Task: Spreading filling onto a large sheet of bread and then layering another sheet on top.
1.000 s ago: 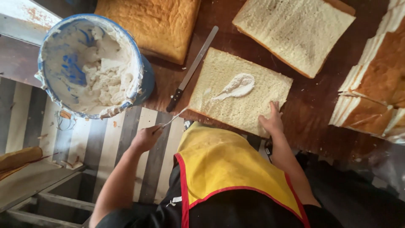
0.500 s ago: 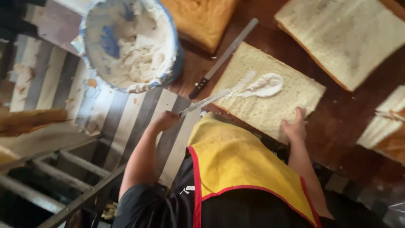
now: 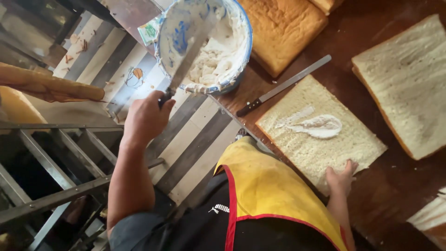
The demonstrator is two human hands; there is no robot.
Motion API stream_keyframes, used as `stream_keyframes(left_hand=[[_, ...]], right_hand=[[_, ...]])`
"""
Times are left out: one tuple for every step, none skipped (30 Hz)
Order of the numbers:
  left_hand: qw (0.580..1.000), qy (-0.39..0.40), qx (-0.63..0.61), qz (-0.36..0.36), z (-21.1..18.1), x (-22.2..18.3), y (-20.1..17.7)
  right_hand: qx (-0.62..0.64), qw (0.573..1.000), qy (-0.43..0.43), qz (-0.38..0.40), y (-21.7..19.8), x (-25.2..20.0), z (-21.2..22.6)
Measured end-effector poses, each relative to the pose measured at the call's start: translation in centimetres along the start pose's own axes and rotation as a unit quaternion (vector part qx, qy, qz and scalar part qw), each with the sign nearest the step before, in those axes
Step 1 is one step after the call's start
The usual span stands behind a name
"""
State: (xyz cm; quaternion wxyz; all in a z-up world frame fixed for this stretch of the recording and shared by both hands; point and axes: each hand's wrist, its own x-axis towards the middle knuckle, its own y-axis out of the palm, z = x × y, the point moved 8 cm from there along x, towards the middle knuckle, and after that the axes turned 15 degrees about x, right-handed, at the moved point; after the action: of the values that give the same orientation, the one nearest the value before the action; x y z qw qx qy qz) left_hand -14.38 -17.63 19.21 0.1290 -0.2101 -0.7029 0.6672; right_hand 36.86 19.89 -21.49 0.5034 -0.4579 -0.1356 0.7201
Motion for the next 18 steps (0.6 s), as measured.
stream_keyframes(left_hand=[[1.0,-0.001,-0.003,-0.002,-0.2,0.3,0.5],[0.997,0.005,0.034,0.065,-0.6,0.5,2.1],[0.989,0.012,0.07,0.131,-1.0,0.7,3.7],[0.989,0.013,0.067,0.128,-1.6,0.7,4.9],[0.99,0.048,0.048,0.127,-2.7,0.7,6.0],[0.988,0.083,0.029,0.126,-3.8,0.7,7.0],[0.988,0.084,0.027,0.123,-4.3,0.4,7.1],[0.991,0.081,-0.006,0.11,-4.8,0.2,7.1],[0.991,0.078,-0.039,0.098,-5.3,0.0,7.0],[0.991,0.08,-0.042,0.096,-5.5,-0.4,7.4],[0.987,0.037,-0.104,0.117,-5.0,-1.0,8.1],[0.977,-0.005,-0.165,0.137,-4.5,-1.5,9.0],[0.976,-0.006,-0.166,0.138,-4.0,-1.7,10.9],[0.952,-0.023,-0.259,0.158,-3.5,-2.0,13.2],[0.919,-0.042,-0.35,0.177,-3.0,-2.5,15.5],[0.918,-0.044,-0.351,0.178,-2.6,-2.7,17.2],[0.877,-0.028,-0.446,0.178,-2.7,-2.8,18.7],[0.826,-0.012,-0.536,0.175,-2.8,-3.0,20.0]], right_hand=[[-0.001,1.0,-0.003,-0.002,0.1,0.1,-0.2],[-0.001,1.0,-0.013,-0.005,0.3,0.3,-0.2],[0.001,1.0,-0.021,-0.008,0.4,0.5,-0.3],[0.001,1.0,-0.024,-0.011,0.3,0.7,-0.6],[0.005,1.0,-0.025,-0.01,0.4,0.8,-0.9],[0.01,1.0,-0.026,-0.009,0.5,1.0,-1.1],[0.011,0.999,-0.028,-0.012,0.5,0.9,-1.1],[0.018,0.999,-0.031,-0.009,0.5,0.9,-1.0],[0.023,0.999,-0.034,-0.008,0.5,0.8,-1.0],[0.024,0.999,-0.036,-0.011,0.2,0.9,-0.8],[0.016,0.999,-0.029,-0.007,0.2,0.8,-0.8],[0.007,1.0,-0.022,-0.004,0.3,0.8,-0.8],[0.006,1.0,-0.022,-0.003,0.3,0.8,-0.6],[0.004,1.0,-0.018,-0.005,0.3,0.8,-0.5],[0.001,1.0,-0.014,-0.007,0.3,0.7,-0.4],[-0.001,1.0,-0.014,-0.006,0.5,0.8,-0.3],[0.001,1.0,-0.019,-0.009,0.5,0.7,-0.2],[0.003,1.0,-0.025,-0.013,0.4,0.6,-0.2]])
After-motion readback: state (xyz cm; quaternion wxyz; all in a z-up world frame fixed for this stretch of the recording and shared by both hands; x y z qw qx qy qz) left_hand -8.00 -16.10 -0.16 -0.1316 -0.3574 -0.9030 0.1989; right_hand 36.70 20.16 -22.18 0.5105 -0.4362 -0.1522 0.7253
